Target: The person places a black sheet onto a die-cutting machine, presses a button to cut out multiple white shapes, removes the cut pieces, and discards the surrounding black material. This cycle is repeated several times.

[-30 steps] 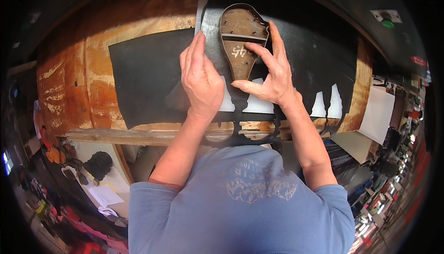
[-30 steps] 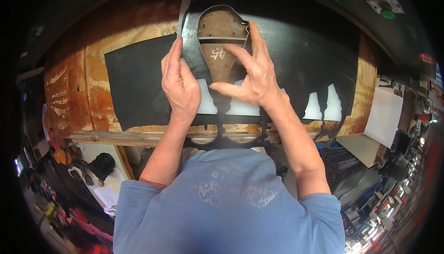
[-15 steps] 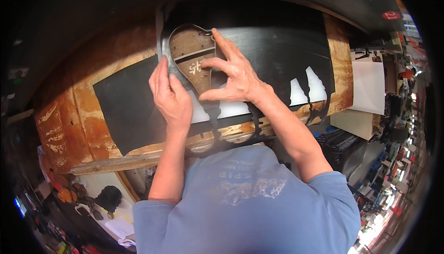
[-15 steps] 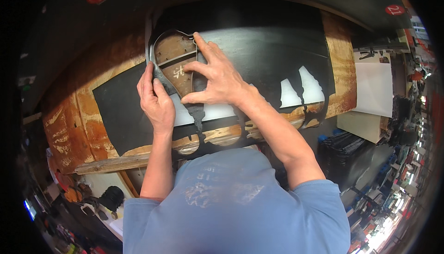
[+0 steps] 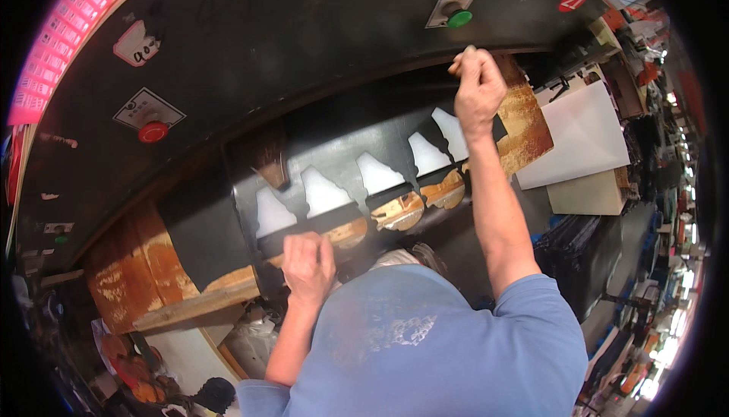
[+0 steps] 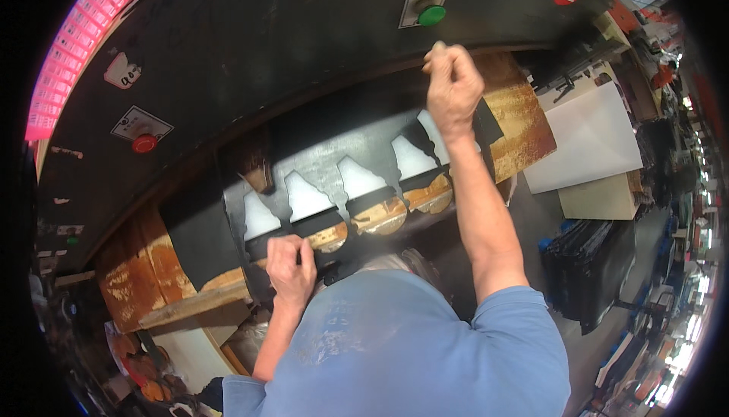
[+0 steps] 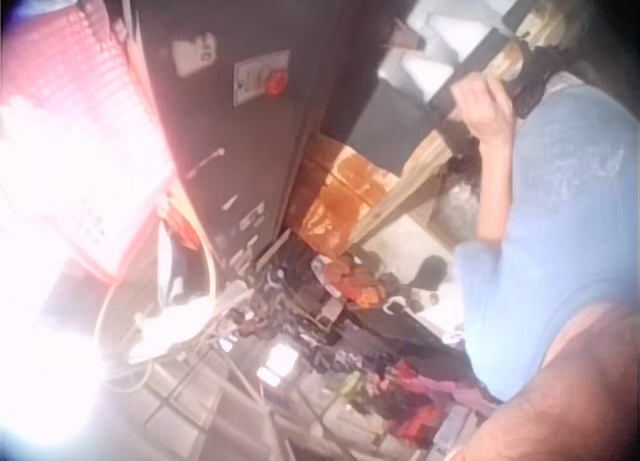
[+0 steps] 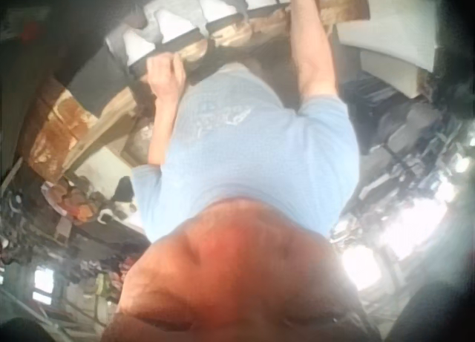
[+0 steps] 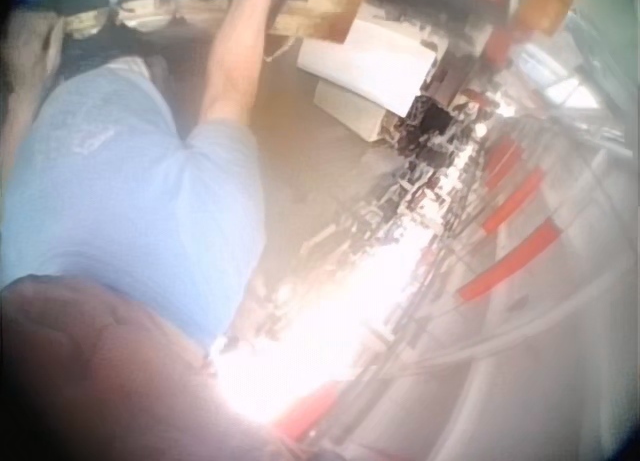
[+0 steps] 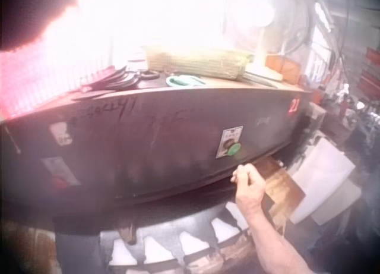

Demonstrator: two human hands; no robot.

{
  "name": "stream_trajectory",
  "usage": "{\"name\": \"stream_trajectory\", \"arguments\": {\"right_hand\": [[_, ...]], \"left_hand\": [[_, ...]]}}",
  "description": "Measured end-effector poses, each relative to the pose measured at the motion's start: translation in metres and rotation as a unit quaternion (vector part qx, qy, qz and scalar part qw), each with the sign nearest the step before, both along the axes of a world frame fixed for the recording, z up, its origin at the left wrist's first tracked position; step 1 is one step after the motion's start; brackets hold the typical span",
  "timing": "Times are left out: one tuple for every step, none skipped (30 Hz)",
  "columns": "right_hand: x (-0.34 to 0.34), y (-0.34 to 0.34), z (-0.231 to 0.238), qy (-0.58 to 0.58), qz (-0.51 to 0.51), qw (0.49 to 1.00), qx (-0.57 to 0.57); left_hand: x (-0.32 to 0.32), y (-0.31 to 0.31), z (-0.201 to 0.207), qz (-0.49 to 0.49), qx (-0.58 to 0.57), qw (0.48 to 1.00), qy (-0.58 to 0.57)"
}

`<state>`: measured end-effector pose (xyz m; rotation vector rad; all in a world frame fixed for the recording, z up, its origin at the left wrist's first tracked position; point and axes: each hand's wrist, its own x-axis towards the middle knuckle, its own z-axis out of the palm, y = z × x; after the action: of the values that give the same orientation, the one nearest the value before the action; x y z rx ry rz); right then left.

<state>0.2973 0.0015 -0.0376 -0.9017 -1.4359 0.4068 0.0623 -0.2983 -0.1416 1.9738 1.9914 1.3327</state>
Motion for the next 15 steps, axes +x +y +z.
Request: {"name": "stream_trajectory", "arguments": {"right_hand": [[0.002, 0.009, 0.007, -0.01, 0.032, 0.999, 0.028], [0.003, 0.015, 0.012, -0.013, 0.053, 0.997, 0.056], [0.003, 0.017, 0.014, -0.106, 0.021, 0.992, 0.073], [0.005, 0.013, 0.013, -0.126, -0.017, 0.988, 0.093], [0.007, 0.006, 0.008, -0.103, 0.009, 0.992, 0.071], [0.013, -0.005, 0.002, -0.09, 0.042, 0.994, 0.054], [0.019, -0.023, -0.009, -0.062, 0.079, 0.994, -0.036], [0.028, -0.042, -0.021, -0.091, 0.082, 0.99, -0.07], [0.033, -0.061, -0.036, -0.088, 0.069, 0.987, -0.112], [0.036, -0.077, -0.052, -0.089, 0.068, 0.985, -0.134], [0.033, -0.093, -0.07, -0.094, 0.073, 0.975, -0.19], [0.031, -0.105, -0.084, -0.101, 0.064, 0.956, -0.267], [0.029, -0.112, -0.095, -0.211, 0.075, 0.961, -0.165], [0.027, -0.115, -0.102, -0.214, 0.117, 0.965, -0.097], [0.026, -0.115, -0.107, -0.22, 0.12, 0.965, -0.08]], "left_hand": [[-0.001, 0.0, -0.005, 0.011, 0.023, 1.0, 0.013], [-0.003, 0.0, -0.008, 0.033, 0.037, 0.999, 0.017], [-0.002, 0.001, -0.01, 0.05, 0.032, 0.998, 0.022], [-0.001, 0.0, -0.01, 0.073, 0.031, 0.997, 0.022], [-0.001, 0.002, -0.01, 0.095, 0.004, 0.995, 0.014], [0.002, 0.002, -0.01, 0.118, -0.017, 0.993, -0.006], [0.003, 0.003, -0.009, 0.135, -0.015, 0.991, -0.006], [0.004, 0.006, -0.008, 0.143, -0.028, 0.989, -0.007], [0.004, 0.008, -0.008, 0.146, -0.02, 0.989, -0.004], [0.004, 0.01, -0.008, 0.151, -0.012, 0.988, -0.004], [0.004, 0.011, -0.008, 0.149, 0.005, 0.989, 0.004], [0.003, 0.014, -0.009, 0.157, -0.008, 0.987, 0.01], [0.003, 0.014, -0.009, 0.163, -0.024, 0.986, 0.004], [0.003, 0.015, -0.009, 0.17, -0.041, 0.985, -0.003], [0.003, 0.015, -0.01, 0.179, -0.05, 0.983, -0.007]]}}
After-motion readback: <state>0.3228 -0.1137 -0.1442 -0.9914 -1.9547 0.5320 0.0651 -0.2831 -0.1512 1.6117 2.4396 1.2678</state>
